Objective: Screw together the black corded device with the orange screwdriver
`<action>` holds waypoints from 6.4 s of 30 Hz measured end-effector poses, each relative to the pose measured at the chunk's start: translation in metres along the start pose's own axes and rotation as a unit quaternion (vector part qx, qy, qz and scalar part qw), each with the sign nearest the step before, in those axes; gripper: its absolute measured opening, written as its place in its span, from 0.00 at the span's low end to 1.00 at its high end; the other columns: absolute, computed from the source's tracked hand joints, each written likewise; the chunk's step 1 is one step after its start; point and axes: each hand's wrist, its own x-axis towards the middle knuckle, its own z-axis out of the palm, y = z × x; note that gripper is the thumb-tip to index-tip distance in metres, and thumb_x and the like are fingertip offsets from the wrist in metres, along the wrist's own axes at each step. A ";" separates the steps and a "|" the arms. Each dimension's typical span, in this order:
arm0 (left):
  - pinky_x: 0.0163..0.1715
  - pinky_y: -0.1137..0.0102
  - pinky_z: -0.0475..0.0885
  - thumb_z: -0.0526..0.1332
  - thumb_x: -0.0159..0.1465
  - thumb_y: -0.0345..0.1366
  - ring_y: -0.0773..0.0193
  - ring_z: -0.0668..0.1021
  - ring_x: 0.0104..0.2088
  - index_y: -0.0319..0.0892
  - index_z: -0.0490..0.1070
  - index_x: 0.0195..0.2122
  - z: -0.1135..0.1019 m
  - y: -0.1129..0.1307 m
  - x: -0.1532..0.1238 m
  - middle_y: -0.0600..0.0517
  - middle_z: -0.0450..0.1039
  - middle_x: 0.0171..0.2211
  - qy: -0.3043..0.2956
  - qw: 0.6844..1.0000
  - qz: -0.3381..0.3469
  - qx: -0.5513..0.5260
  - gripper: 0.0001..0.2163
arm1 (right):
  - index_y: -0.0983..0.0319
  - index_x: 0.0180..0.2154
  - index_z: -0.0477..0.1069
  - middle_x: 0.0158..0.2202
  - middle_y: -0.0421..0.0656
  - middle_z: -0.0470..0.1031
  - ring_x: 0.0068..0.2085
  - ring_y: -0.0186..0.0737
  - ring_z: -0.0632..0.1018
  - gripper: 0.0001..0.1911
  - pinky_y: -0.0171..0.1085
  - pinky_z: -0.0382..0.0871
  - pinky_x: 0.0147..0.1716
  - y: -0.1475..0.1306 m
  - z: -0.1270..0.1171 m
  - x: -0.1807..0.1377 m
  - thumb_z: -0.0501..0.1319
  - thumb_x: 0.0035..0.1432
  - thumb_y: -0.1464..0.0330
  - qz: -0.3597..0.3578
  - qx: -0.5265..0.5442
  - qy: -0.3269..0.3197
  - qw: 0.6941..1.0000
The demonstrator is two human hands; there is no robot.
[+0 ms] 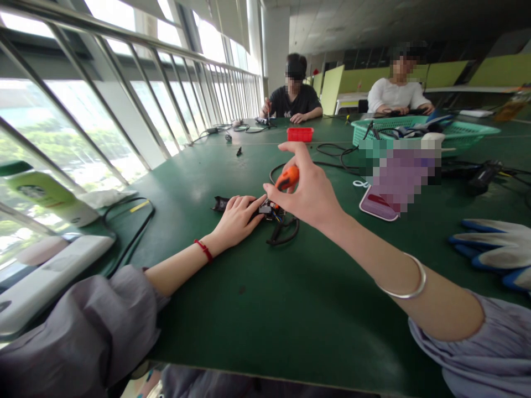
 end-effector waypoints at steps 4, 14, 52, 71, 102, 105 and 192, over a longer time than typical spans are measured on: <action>0.56 0.59 0.55 0.47 0.68 0.43 0.57 0.67 0.49 0.43 0.56 0.62 0.000 0.000 0.000 0.45 0.66 0.48 -0.001 1.000 -0.001 0.001 0.23 | 0.60 0.36 0.70 0.19 0.36 0.65 0.21 0.34 0.68 0.14 0.34 0.61 0.22 -0.001 0.000 0.000 0.62 0.51 0.58 0.029 -0.032 -0.008 0.999; 0.55 0.59 0.55 0.47 0.68 0.43 0.56 0.67 0.48 0.43 0.56 0.62 -0.001 0.001 0.001 0.45 0.66 0.48 -0.001 1.000 0.001 0.000 0.23 | 0.59 0.41 0.69 0.28 0.39 0.72 0.27 0.37 0.74 0.17 0.37 0.66 0.28 0.002 0.004 -0.002 0.63 0.50 0.59 0.015 -0.016 0.001 1.000; 0.56 0.57 0.55 0.47 0.68 0.42 0.56 0.67 0.49 0.46 0.56 0.62 -0.003 0.002 0.000 0.45 0.66 0.49 -0.007 1.000 0.005 0.011 0.22 | 0.62 0.39 0.67 0.27 0.37 0.71 0.23 0.28 0.71 0.17 0.27 0.62 0.20 0.067 0.056 -0.008 0.56 0.44 0.79 0.298 0.199 -0.149 0.922; 0.57 0.56 0.54 0.48 0.67 0.42 0.56 0.67 0.50 0.45 0.57 0.61 -0.001 0.002 0.000 0.45 0.66 0.49 0.002 1.000 -0.001 -0.005 0.22 | 0.65 0.30 0.73 0.24 0.42 0.76 0.15 0.22 0.65 0.04 0.25 0.57 0.12 0.087 0.060 -0.003 0.63 0.48 0.76 0.397 0.301 -0.077 0.863; 0.57 0.56 0.54 0.48 0.67 0.42 0.55 0.67 0.50 0.45 0.58 0.61 0.001 0.000 -0.001 0.45 0.66 0.48 0.006 1.000 0.005 -0.002 0.22 | 0.60 0.33 0.60 0.22 0.39 0.76 0.22 0.31 0.76 0.06 0.29 0.66 0.21 0.052 0.039 0.005 0.58 0.55 0.68 0.270 0.380 -0.035 0.884; 0.57 0.56 0.54 0.48 0.67 0.42 0.55 0.67 0.50 0.44 0.57 0.61 0.001 0.000 -0.001 0.45 0.66 0.48 0.003 1.000 0.004 0.001 0.22 | 0.61 0.29 0.61 0.23 0.39 0.75 0.22 0.32 0.76 0.07 0.30 0.67 0.21 0.051 0.042 0.001 0.56 0.57 0.66 0.271 0.358 -0.051 0.892; 0.49 0.61 0.62 0.46 0.68 0.45 0.57 0.69 0.45 0.46 0.60 0.60 -0.007 0.006 -0.004 0.46 0.67 0.44 0.006 0.999 0.035 0.005 0.21 | 0.58 0.34 0.57 0.18 0.31 0.62 0.20 0.33 0.67 0.12 0.34 0.61 0.25 0.016 0.046 -0.040 0.55 0.44 0.72 0.197 0.169 0.024 0.966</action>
